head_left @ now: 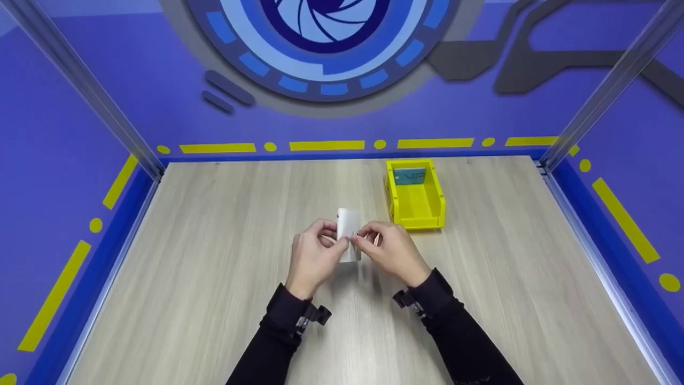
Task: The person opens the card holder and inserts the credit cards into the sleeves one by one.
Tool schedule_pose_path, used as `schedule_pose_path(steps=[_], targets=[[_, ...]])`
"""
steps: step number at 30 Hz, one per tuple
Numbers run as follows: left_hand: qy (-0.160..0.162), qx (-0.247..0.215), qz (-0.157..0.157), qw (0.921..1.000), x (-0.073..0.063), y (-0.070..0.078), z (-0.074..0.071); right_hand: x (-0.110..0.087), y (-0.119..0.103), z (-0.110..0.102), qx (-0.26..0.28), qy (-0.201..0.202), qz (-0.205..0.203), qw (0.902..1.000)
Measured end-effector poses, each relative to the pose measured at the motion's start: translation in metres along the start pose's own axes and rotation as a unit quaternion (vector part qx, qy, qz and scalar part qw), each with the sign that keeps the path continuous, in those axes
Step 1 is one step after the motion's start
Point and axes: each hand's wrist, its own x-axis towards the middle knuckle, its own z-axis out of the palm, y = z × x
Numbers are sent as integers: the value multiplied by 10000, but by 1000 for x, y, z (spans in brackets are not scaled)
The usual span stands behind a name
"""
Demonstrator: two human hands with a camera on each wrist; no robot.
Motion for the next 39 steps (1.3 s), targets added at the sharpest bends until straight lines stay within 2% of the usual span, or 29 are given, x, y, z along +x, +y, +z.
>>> schedule_pose_path(steps=[5, 13, 21, 29, 35, 39], targets=[[43, -55, 13, 10000, -4, 2, 8, 0, 1, 2, 35, 86, -12, 10000], [158, -35, 120, 9998, -7, 3, 18, -1, 2, 10, -270, 446, -260, 9983], [77, -216, -75, 9997, -4, -4, 16, -1, 4, 13, -385, 457, -461, 9971], [83, -250, -285, 9992, 4, -10, 5, 0, 9, 3, -83, 476, -204, 9986], [-32, -634, -320, 9975, 7, -10, 1, 2, 17, -10, -6, 402, 280, 9988], [-134, -730, -324, 9967, 8, -12, 2, 4, 21, -14, 27, 258, 437, 9987]])
